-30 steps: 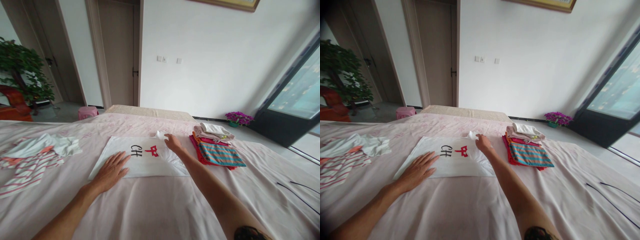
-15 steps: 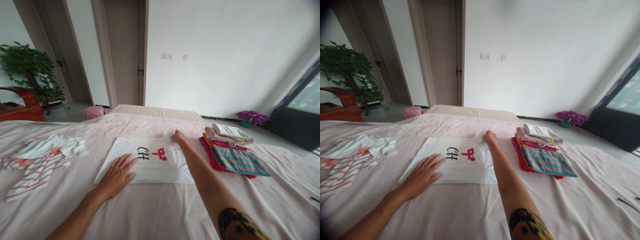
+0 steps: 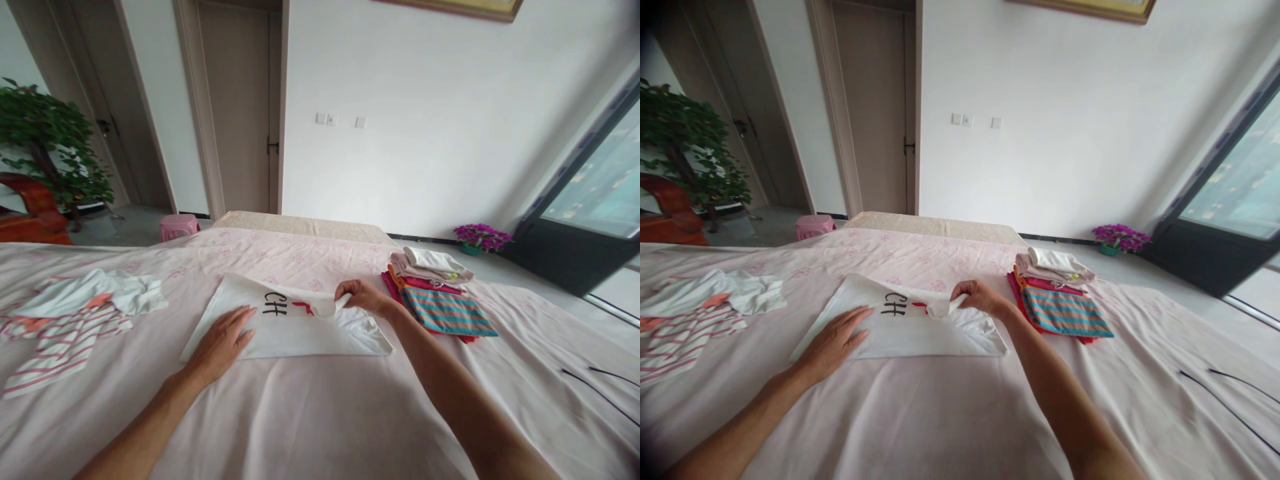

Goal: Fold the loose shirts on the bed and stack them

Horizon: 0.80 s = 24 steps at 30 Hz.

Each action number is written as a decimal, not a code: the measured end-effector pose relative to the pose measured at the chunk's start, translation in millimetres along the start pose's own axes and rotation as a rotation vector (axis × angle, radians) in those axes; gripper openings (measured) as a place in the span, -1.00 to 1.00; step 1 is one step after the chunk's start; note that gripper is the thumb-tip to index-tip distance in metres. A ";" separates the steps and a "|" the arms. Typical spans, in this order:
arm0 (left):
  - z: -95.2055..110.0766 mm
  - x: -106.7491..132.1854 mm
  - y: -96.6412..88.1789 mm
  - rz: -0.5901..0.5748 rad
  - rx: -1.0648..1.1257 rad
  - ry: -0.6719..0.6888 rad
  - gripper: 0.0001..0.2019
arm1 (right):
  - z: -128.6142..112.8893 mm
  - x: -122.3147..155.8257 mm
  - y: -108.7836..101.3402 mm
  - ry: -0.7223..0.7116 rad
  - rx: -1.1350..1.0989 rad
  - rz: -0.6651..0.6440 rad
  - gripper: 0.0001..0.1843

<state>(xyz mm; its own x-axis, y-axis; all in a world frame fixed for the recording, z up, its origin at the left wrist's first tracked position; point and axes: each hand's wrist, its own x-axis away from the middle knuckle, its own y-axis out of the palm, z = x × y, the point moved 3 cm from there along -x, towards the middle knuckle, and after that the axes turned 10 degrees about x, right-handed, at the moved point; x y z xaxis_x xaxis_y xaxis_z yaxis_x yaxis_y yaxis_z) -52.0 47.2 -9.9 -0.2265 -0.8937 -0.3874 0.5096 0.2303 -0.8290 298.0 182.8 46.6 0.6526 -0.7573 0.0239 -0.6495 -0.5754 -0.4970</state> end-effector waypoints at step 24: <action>-48.7 -40.2 -68.4 0.104 -0.435 -0.123 -0.73 | 8.3 82.9 19.1 0.101 -0.268 0.372 -0.68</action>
<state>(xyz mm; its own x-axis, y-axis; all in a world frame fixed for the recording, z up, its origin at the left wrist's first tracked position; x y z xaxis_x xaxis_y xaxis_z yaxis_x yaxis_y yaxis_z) -118.1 86.1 42.7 -0.0795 -0.8902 -0.4486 0.1227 0.4379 -0.8906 342.9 111.6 31.9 0.3240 -0.9458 -0.0227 -0.9187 -0.3088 -0.2461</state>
